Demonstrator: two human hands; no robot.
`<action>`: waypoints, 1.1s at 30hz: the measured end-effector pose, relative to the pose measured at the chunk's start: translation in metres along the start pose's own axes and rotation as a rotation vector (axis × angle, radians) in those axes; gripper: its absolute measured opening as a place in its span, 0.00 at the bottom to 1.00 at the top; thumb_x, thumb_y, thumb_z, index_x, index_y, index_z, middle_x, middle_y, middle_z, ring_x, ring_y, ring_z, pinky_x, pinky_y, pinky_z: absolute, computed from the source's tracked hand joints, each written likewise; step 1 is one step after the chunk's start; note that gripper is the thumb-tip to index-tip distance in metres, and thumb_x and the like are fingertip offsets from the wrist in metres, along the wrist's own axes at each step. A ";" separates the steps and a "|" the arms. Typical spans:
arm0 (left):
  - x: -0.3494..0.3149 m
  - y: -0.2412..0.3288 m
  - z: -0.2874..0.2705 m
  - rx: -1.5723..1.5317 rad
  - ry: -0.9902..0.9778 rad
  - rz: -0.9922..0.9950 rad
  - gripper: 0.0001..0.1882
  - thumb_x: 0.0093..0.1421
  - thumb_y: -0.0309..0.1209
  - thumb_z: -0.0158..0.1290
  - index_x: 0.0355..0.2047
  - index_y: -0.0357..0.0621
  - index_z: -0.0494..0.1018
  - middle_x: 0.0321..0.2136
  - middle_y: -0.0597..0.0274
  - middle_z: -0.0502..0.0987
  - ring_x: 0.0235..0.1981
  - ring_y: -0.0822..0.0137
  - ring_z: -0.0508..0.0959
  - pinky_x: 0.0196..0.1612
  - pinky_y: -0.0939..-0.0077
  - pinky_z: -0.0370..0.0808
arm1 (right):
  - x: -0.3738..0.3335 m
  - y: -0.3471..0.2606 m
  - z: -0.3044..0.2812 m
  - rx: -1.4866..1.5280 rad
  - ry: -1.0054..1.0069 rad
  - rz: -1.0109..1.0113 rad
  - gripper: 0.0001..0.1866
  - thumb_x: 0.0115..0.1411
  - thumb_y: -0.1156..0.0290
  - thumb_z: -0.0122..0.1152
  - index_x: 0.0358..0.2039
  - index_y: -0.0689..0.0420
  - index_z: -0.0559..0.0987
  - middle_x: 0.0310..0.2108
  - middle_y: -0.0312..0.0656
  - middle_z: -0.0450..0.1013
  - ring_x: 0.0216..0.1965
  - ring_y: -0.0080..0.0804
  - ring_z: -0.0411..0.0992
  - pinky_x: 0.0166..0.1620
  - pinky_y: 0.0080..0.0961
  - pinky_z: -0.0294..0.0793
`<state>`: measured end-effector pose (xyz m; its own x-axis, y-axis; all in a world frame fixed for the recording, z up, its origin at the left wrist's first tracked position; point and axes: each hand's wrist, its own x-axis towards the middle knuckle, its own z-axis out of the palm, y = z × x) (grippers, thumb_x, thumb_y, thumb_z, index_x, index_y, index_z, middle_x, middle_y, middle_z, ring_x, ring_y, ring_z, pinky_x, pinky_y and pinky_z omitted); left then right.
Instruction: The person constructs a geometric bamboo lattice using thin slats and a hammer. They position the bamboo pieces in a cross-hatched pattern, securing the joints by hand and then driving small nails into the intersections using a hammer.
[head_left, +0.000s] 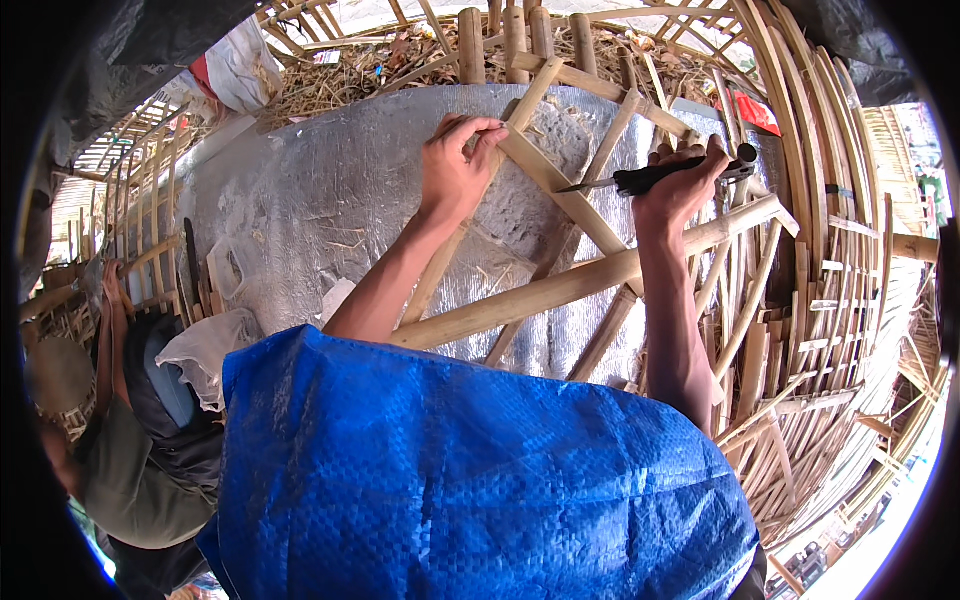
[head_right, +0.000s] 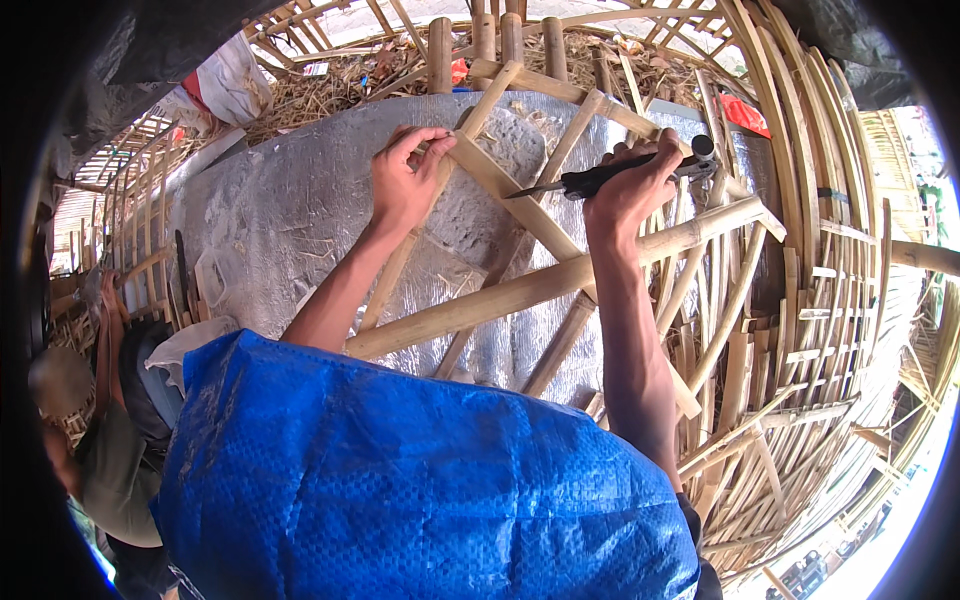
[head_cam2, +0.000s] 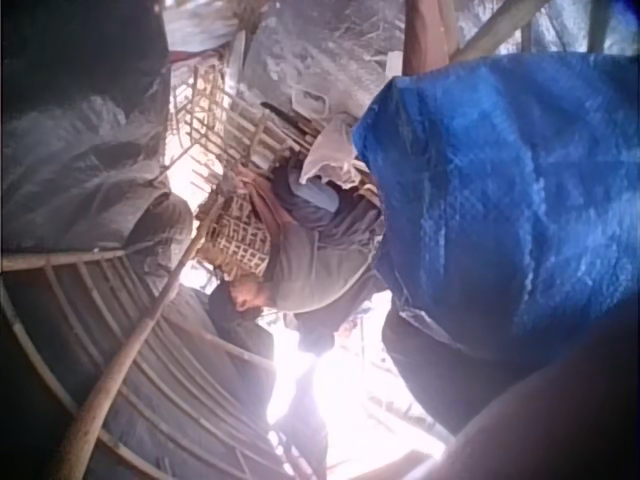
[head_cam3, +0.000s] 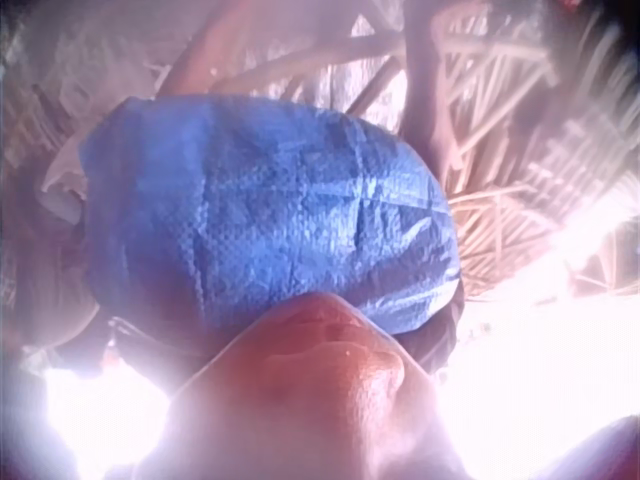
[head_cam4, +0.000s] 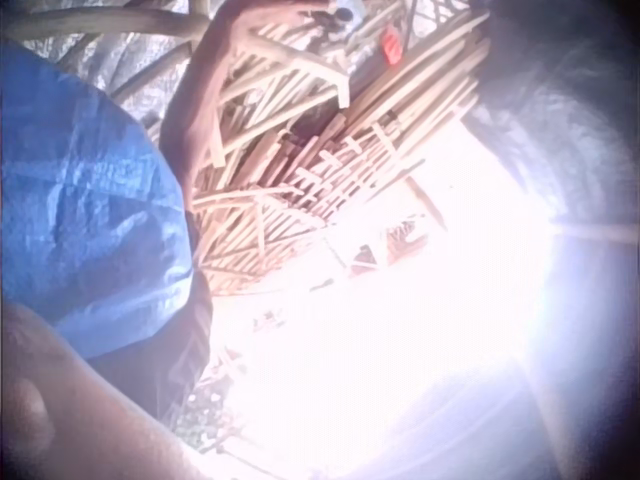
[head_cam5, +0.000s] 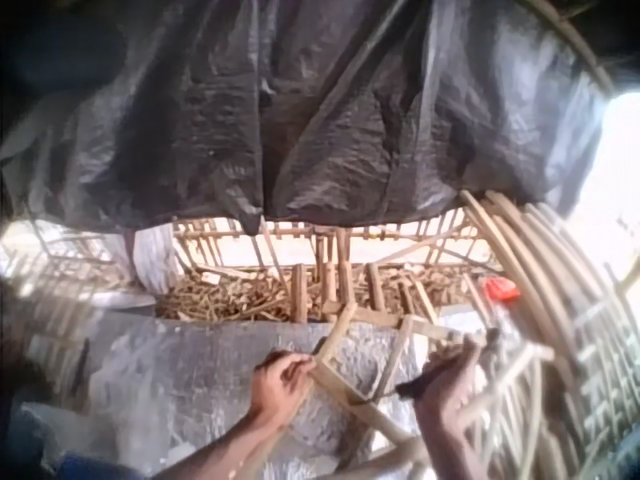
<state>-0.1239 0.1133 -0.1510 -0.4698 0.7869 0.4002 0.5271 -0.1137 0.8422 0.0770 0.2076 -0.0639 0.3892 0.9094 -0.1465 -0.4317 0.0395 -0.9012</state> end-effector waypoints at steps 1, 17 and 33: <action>0.001 0.003 0.000 -0.001 0.000 0.002 0.06 0.59 0.25 0.61 0.37 0.39 0.80 0.35 0.59 0.81 0.32 0.71 0.81 0.31 0.78 0.77 | 0.001 0.001 -0.001 -0.009 -0.007 -0.026 0.24 0.63 0.48 0.54 0.21 0.54 0.65 0.14 0.34 0.60 0.14 0.27 0.60 0.21 0.24 0.63; 0.002 0.007 -0.001 0.032 -0.005 0.004 0.06 0.60 0.25 0.60 0.37 0.39 0.80 0.35 0.58 0.80 0.32 0.70 0.82 0.32 0.77 0.79 | 0.014 0.011 -0.004 -0.252 -0.033 -0.172 0.32 0.60 0.37 0.53 0.23 0.57 0.69 0.15 0.37 0.64 0.16 0.25 0.63 0.22 0.25 0.65; 0.001 0.009 -0.004 0.041 -0.031 -0.019 0.06 0.59 0.24 0.60 0.37 0.39 0.80 0.34 0.58 0.80 0.31 0.70 0.81 0.32 0.77 0.77 | 0.010 0.029 -0.022 -0.640 -0.444 -0.532 0.43 0.66 0.36 0.27 0.15 0.62 0.71 0.12 0.37 0.61 0.18 0.31 0.58 0.26 0.33 0.58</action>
<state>-0.1227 0.1103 -0.1417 -0.4583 0.8072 0.3720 0.5469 -0.0739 0.8340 0.0865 0.2086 -0.1009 0.0039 0.9171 0.3986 0.2941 0.3800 -0.8770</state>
